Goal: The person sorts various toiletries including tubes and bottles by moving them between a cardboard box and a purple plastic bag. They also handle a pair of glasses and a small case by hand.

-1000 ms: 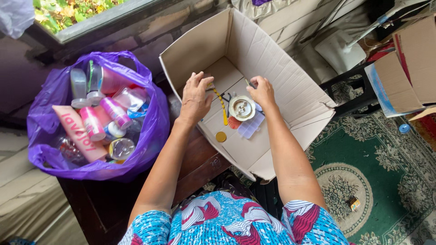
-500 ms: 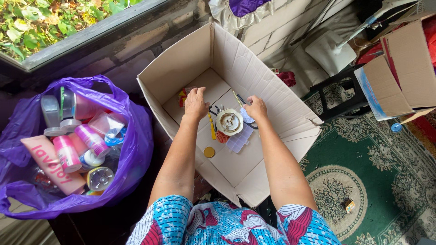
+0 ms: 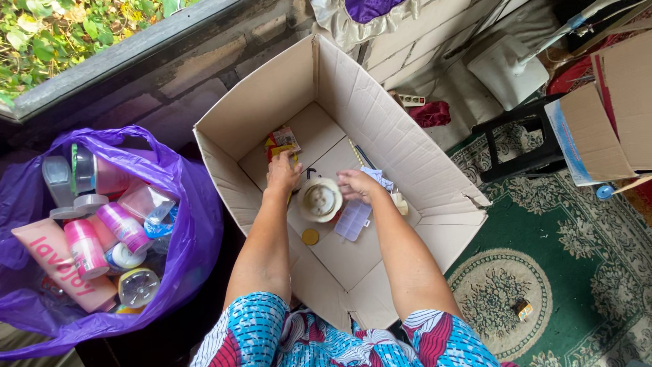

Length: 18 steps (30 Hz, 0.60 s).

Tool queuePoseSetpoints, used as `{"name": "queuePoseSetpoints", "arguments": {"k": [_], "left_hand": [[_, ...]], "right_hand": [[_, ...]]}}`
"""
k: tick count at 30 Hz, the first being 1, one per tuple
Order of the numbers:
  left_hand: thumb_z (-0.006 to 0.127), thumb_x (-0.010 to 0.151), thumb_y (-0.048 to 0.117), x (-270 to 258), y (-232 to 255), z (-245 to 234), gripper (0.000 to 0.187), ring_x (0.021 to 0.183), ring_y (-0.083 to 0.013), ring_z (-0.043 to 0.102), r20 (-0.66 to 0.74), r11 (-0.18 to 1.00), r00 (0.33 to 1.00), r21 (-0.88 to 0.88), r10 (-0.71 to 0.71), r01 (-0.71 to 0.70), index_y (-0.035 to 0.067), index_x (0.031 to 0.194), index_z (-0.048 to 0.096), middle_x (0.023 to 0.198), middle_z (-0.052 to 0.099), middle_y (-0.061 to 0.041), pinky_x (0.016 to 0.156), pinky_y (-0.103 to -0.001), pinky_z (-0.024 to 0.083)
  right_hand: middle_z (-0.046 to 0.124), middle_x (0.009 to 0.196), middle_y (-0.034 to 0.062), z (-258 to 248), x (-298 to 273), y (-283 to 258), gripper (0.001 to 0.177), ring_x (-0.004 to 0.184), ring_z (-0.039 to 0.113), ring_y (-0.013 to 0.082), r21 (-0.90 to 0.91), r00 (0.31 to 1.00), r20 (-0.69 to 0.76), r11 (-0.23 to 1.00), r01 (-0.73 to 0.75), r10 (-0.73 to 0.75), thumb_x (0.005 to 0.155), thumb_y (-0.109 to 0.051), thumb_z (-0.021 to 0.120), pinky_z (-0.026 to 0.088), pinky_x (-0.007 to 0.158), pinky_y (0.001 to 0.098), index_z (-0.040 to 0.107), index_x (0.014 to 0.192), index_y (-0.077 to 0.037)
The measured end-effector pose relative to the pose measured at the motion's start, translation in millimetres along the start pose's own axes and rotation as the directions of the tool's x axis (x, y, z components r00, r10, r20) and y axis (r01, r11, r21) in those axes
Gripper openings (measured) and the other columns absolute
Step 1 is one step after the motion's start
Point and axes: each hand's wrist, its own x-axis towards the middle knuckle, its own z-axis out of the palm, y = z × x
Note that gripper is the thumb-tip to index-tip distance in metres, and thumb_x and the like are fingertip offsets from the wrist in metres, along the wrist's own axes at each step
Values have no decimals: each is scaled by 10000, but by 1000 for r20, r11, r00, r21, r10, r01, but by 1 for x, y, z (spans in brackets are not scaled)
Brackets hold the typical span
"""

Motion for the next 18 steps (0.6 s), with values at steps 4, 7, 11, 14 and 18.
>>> {"name": "queuePoseSetpoints", "arguments": {"k": [4,7,11,14,18], "left_hand": [[821,824,399,2,-14,10,755,1370,-389,463,91,999,996,30,-25,23,197,1465,477,1489,476,-179,1109,-516,414],[884,753,402,-9,-20,17,815,1339,-381,507,210,999,978,38,-5,-3,178,1439,505,1452,507,-190,1096,-464,448],[885,724,366,-26,-18,16,704,1248,-328,628,367,996,930,83,0,-32,170,1352,633,1324,656,-162,1064,-423,502],[887,702,335,-26,-15,11,643,1201,-289,661,394,998,919,67,-36,10,182,1294,687,1253,711,-113,1038,-420,518],[869,718,300,-20,-26,7,594,1124,-259,737,313,972,947,-190,-71,136,141,1269,711,1184,766,-123,1003,-388,558]], "right_hand": [[741,1219,124,-15,1,-5,335,1092,690,299,-516,837,-414,850,109,-358,971,-252,668,535,932,419,675,1280,-125],[649,1305,130,-26,-7,4,380,1240,594,341,-793,684,-477,606,-65,-552,901,-247,741,500,1035,434,663,1262,-156],[583,1356,128,-23,-10,10,531,1285,520,342,-855,713,-430,503,-125,-554,859,-282,790,443,1082,445,600,1336,-146],[579,1357,61,-9,-11,8,532,1273,505,335,-827,713,-458,549,-124,-530,817,-279,803,431,1029,499,609,1305,-188],[583,1285,74,-3,-6,9,514,1257,516,326,-858,730,-433,490,-153,-529,831,-297,806,451,1025,498,624,1303,-203]]}}
